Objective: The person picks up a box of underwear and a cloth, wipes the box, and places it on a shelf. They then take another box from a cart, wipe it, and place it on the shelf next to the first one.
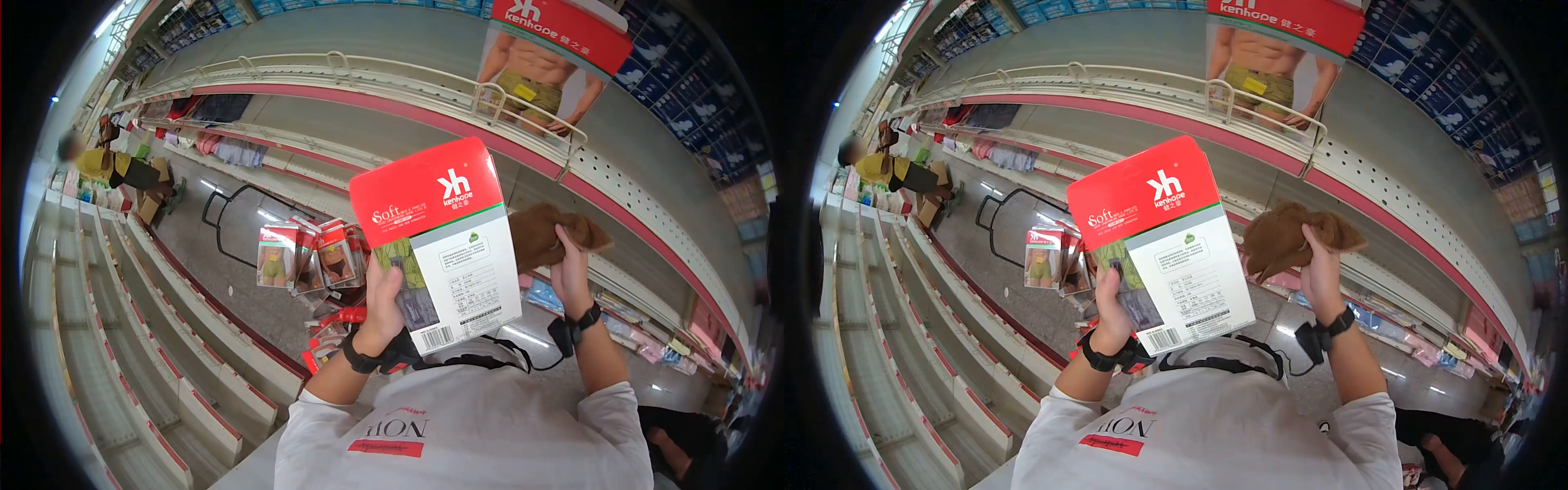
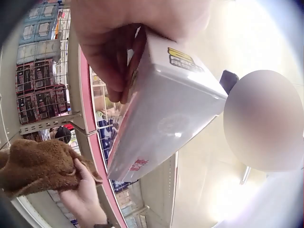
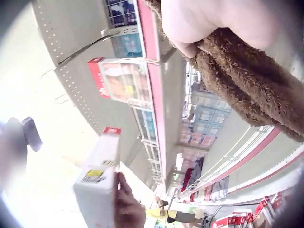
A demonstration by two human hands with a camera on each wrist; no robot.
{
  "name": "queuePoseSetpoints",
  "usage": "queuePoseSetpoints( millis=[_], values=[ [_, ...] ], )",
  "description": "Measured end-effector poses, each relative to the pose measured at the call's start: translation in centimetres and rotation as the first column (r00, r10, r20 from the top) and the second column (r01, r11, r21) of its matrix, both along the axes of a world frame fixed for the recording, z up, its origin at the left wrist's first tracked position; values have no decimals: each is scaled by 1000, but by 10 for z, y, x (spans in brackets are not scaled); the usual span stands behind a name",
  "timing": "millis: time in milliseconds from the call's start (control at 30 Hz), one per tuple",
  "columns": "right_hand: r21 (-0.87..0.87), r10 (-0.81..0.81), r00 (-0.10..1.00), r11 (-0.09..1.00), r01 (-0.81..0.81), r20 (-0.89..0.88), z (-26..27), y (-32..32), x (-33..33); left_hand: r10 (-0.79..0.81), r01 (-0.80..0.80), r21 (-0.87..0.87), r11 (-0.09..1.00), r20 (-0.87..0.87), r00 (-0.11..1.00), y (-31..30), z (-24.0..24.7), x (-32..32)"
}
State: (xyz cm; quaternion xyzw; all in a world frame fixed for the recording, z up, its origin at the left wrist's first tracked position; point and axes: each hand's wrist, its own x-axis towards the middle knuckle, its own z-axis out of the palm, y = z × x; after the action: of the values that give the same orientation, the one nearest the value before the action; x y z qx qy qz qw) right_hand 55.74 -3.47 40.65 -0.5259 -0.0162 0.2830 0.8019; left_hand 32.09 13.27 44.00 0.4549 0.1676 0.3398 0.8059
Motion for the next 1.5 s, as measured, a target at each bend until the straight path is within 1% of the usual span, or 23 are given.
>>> queuePoseSetpoints(
  millis=[133, 200, 233, 300, 333, 400, 500, 533, 600, 633, 700, 767, 933, 1000, 1067, 1100, 1167, 1200, 1267, 1300, 1333, 1400, 1500],
  values=[
    [9, -42, 996, 999, 43, -80, 52, -16, -38, 27, -21, 183, 983, -31, 999, -7, 5, 8],
    [204, -47, 972, 979, -1, 231, 57, -25, -46, -32, 31, 169, 985, 4, 999, -10, 10, 14],
    [204, -57, 971, 979, 9, 232, 61, -27, -53, -78, 72, 155, 985, 35, 996, -11, 12, 16],
    [150, -33, 841, 987, -58, 540, 68, -31, -63, -119, 113, 198, 974, 17, 993, -14, 10, 19],
    [151, -41, 840, 987, -49, 540, 68, -37, -65, -150, 147, 240, 960, -4, 989, -16, 9, 20],
    [-299, 337, 456, 941, -156, 824, 67, -49, -69, -134, 128, 237, 963, 13, 991, -24, 12, 23],
    [-509, 527, 120, 847, -156, 841, 93, -35, -82, -158, 202, 501, 841, -130, 979, -31, 13, 25],
    [-496, 520, 72, 842, -210, 851, 94, -25, -87, -168, 209, 502, 839, -126, 978, -35, 15, 27],
    [-344, 361, 108, 927, -148, 926, 79, -12, -101, -158, 264, 589, 764, -225, 961, -41, 21, 30],
    [-344, 360, 106, 928, -142, 927, 78, -7, -107, -210, 285, 515, 808, -200, 957, -45, 17, 35],
    [-387, 387, -27, 912, -137, 922, 77, 0, -116, -238, 329, 534, 778, -235, 943, -45, 16, 33],
    [-386, 379, -78, 914, -121, 922, 74, 5, -108, -277, 388, 528, 755, -280, 919, -42, 13, 33],
    [-320, 307, -292, 947, 3, 906, 83, 8, -83, -275, 368, 559, 743, -245, 930, -42, 7, 31],
    [-340, 329, -295, 940, 15, 897, 72, 8, -74, -231, 331, 682, 652, -237, 944, -41, 12, 32],
    [-17, 19, -105, 1000, 18, 994, 58, 18, -60, -209, 300, 687, 661, -215, 954, -45, 15, 28],
    [-18, 20, -108, 1000, 17, 994, 52, 17, -57, -186, 268, 691, 671, -193, 963, -47, 16, 26],
    [-131, 126, 36, 968, 212, 991, 47, 13, -51, -185, 262, 636, 726, -185, 965, -49, 13, 25],
    [-129, 125, 33, 969, 210, 992, 47, 14, -52, -187, 258, 577, 775, -181, 965, -48, 11, 25],
    [-130, 111, 237, 989, 66, 965, 60, 16, -59, -176, 263, 548, 794, -208, 962, -50, 5, 26],
    [-221, 205, 121, 966, 137, 971, 69, 11, -58, -161, 227, 483, 846, -174, 971, -52, 4, 30],
    [-218, 202, 119, 966, 140, 972, 72, 9, -56, -145, 193, 412, 891, -144, 979, -54, 1, 32],
    [-375, 412, -77, 881, 289, 908, 75, 6, -54, -174, 228, 401, 887, -166, 971, -53, -1, 33],
    [-322, 365, -106, 900, 293, 925, 73, 7, -66, -220, 259, 407, 876, -141, 965, -53, 0, 36]
  ],
)
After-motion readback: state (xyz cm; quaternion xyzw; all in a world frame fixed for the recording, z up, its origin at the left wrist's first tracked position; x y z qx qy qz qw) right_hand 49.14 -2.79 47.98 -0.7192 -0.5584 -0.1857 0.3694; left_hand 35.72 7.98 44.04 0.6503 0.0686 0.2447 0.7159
